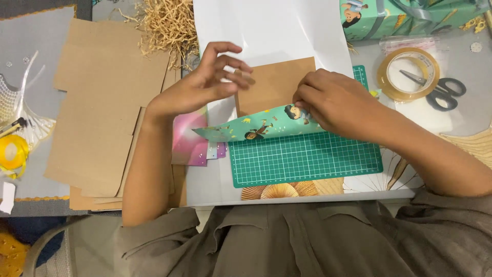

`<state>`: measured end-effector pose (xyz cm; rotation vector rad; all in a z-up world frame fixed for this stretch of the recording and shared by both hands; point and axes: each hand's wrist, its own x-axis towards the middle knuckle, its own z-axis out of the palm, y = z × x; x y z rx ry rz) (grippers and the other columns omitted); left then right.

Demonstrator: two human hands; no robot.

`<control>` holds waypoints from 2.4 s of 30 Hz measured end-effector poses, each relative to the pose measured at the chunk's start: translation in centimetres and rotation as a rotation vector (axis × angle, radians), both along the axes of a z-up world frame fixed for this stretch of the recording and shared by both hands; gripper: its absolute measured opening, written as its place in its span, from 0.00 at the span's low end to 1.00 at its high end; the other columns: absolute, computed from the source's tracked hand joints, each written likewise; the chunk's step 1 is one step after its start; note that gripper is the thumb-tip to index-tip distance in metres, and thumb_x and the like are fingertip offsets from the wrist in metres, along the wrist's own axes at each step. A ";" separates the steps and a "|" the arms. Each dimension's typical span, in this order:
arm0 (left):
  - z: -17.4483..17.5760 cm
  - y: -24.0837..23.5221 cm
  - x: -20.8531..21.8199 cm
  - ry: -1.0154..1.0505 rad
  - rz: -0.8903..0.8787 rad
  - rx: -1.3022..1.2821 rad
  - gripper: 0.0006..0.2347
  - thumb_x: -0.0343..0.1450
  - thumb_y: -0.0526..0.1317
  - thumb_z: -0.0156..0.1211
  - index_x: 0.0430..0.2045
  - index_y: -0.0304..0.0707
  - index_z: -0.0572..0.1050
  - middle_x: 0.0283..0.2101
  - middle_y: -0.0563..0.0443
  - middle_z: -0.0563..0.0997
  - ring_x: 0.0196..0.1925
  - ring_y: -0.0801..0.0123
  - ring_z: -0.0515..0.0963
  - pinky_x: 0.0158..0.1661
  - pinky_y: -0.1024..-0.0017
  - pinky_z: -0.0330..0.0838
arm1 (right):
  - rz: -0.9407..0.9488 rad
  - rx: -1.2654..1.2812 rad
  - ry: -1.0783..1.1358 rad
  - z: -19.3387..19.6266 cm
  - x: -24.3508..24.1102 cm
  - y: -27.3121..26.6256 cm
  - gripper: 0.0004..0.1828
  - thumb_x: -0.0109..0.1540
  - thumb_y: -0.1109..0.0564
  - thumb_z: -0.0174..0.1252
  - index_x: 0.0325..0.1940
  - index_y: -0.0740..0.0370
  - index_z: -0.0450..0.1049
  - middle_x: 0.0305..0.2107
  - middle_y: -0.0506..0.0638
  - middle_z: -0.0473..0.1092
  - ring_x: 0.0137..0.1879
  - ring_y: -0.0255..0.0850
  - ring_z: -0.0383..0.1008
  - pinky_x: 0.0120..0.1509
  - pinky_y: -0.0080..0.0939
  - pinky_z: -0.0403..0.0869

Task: The person places a small brown box on a sheet of wrapping paper, secures it with tape, and folds the paper around the box. They use scissors to cut tape and smooth the paper to complete the wrapping.

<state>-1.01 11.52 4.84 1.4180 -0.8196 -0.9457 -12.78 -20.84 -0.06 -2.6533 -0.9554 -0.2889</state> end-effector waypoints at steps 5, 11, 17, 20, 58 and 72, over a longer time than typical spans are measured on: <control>-3.3 -4.3 1.4 -0.571 0.079 0.325 0.50 0.66 0.50 0.83 0.75 0.47 0.43 0.76 0.45 0.49 0.77 0.43 0.63 0.67 0.57 0.71 | 0.025 -0.036 -0.060 0.3 0.1 0.0 0.06 0.76 0.56 0.56 0.47 0.60 0.73 0.36 0.52 0.75 0.39 0.52 0.73 0.44 0.52 0.72; -4.5 -4.2 3.6 -0.585 0.064 0.240 0.53 0.67 0.47 0.85 0.75 0.44 0.39 0.77 0.36 0.46 0.85 0.54 0.46 0.72 0.57 0.64 | 0.135 -0.193 -0.292 2.6 -3.8 0.9 0.08 0.69 0.63 0.51 0.43 0.51 0.74 0.38 0.47 0.81 0.44 0.44 0.82 0.59 0.49 0.76; -1.8 -4.1 1.9 -0.420 0.082 0.356 0.52 0.65 0.43 0.84 0.74 0.56 0.39 0.77 0.45 0.55 0.27 0.73 0.64 0.40 0.71 0.73 | 0.285 -0.184 -0.258 6.0 -7.1 1.7 0.09 0.74 0.59 0.50 0.39 0.54 0.70 0.30 0.47 0.71 0.35 0.44 0.72 0.62 0.51 0.74; -2.4 -5.1 0.7 -0.489 0.042 0.378 0.54 0.63 0.46 0.86 0.76 0.54 0.40 0.78 0.43 0.55 0.49 0.63 0.74 0.47 0.67 0.70 | 0.259 -0.160 -0.197 5.4 -5.9 0.9 0.14 0.65 0.71 0.48 0.44 0.53 0.70 0.32 0.48 0.72 0.38 0.48 0.75 0.60 0.49 0.73; -12.5 6.7 -8.3 -0.023 0.667 -0.282 0.55 0.63 0.26 0.75 0.73 0.63 0.34 0.59 0.41 0.61 0.51 0.54 0.81 0.54 0.57 0.84 | -0.190 -0.143 0.353 2.8 1.2 -3.7 0.16 0.73 0.57 0.53 0.64 0.58 0.76 0.43 0.55 0.84 0.50 0.54 0.86 0.59 0.55 0.81; -8.2 7.0 -9.7 -0.103 0.781 -0.124 0.45 0.71 0.24 0.64 0.72 0.54 0.34 0.50 0.43 0.63 0.33 0.67 0.79 0.28 0.71 0.85 | -0.176 0.019 0.297 3.2 2.5 -1.7 0.12 0.74 0.53 0.53 0.48 0.64 0.76 0.67 0.65 0.65 0.57 0.64 0.81 0.54 0.63 0.81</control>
